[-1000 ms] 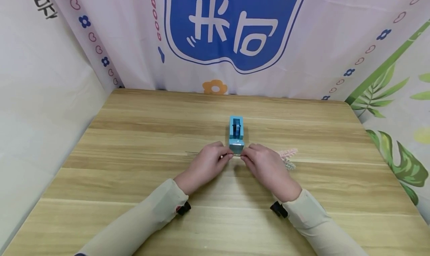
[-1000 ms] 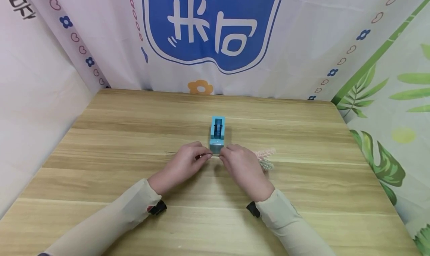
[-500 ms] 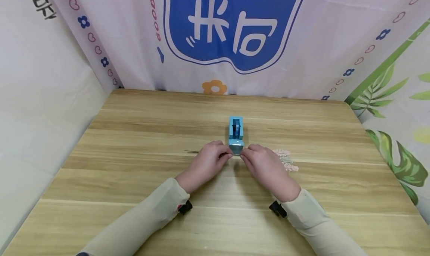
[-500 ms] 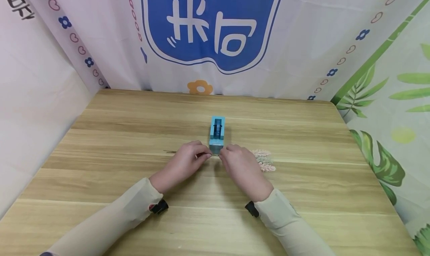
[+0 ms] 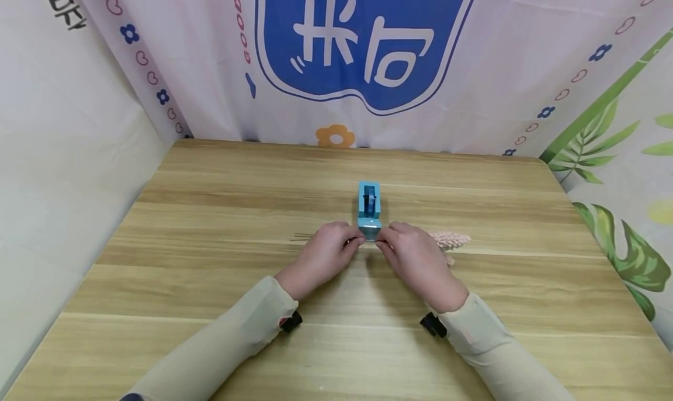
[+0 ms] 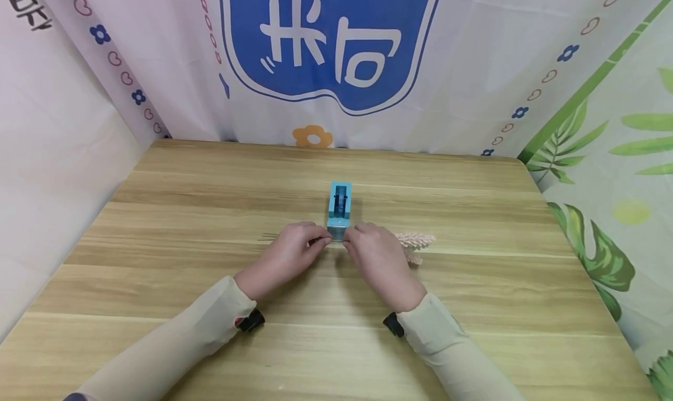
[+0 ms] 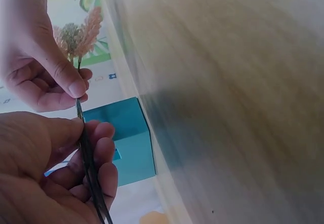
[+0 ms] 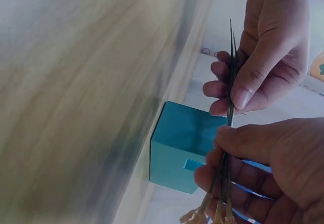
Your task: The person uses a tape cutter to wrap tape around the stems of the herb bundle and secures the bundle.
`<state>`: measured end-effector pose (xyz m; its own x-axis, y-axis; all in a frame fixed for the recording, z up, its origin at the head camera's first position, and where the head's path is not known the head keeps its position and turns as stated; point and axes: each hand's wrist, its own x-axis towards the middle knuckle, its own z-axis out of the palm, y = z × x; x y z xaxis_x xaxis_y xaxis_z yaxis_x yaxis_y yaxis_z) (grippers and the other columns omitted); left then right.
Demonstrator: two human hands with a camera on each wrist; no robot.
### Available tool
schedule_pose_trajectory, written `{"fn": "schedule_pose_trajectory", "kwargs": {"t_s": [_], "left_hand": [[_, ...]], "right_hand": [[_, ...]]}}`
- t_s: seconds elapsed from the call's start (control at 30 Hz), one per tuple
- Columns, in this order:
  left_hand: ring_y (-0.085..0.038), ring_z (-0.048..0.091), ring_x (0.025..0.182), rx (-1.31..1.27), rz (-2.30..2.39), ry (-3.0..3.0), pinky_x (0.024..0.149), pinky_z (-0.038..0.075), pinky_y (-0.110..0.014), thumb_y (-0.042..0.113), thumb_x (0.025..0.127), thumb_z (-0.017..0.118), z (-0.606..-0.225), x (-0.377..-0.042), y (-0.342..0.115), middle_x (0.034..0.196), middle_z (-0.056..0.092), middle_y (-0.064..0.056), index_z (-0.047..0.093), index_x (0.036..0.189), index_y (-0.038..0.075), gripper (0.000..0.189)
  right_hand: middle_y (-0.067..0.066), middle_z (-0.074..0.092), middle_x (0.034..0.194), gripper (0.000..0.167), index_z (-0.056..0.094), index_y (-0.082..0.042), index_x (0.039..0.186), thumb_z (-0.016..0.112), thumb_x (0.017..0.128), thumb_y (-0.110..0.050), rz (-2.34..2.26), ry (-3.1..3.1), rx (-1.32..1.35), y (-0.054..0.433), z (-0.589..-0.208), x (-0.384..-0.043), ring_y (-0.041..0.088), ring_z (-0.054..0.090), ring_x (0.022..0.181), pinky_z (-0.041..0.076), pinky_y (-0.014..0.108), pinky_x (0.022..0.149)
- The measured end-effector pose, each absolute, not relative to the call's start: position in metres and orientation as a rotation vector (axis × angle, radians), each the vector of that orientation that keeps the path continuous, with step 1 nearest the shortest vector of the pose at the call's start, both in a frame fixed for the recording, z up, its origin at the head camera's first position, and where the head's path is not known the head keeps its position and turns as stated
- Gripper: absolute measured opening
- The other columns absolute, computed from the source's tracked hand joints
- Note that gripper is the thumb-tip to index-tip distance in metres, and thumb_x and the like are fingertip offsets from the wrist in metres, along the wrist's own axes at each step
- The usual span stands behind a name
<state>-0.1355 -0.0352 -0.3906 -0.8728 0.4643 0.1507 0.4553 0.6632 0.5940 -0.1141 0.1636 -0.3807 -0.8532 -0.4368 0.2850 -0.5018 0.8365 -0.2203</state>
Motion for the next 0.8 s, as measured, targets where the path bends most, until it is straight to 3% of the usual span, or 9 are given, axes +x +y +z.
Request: {"fn": "schedule_pose_trajectory", "kwargs": {"t_s": [0.23, 0.47, 0.8], "left_hand": [[-0.011, 0.059, 0.078, 0.769, 1.037, 2.855, 0.070, 0.052, -0.026, 0.012, 0.102, 0.069, -0.3899, -0.1370, -0.0351, 0.094, 0.073, -0.006, 0.079, 0.105, 0.005, 0.013], [-0.012, 0.057, 0.077, 0.734, 1.074, 2.853, 0.068, 0.049, -0.025, 0.011, 0.101, 0.071, -0.3899, -0.1378, -0.0341, 0.093, 0.071, -0.004, 0.079, 0.103, 0.006, 0.010], [-0.012, 0.056, 0.075, 0.744, 1.010, 2.873, 0.065, 0.048, -0.024, 0.014, 0.103, 0.067, -0.3896, -0.1380, -0.0319, 0.092, 0.072, -0.006, 0.079, 0.107, 0.005, 0.015]], "right_hand": [[0.002, 0.073, 0.086, 0.006, 0.075, -0.009, 0.100, 0.071, 0.101, -0.012, 0.448, -2.804, 0.707, 0.1612, -0.3819, -0.1125, 0.009, 0.060, 0.068, 0.055, 0.030, 0.061], [0.003, 0.073, 0.091, 0.010, 0.079, -0.008, 0.104, 0.070, 0.101, -0.011, 0.436, -2.786, 0.719, 0.1608, -0.3808, -0.1126, 0.014, 0.069, 0.078, 0.060, 0.034, 0.069], [0.003, 0.071, 0.090, 0.007, 0.078, -0.008, 0.101, 0.073, 0.099, -0.011, 0.471, -2.780, 0.704, 0.1610, -0.3828, -0.1162, 0.014, 0.066, 0.077, 0.058, 0.032, 0.067]]}}
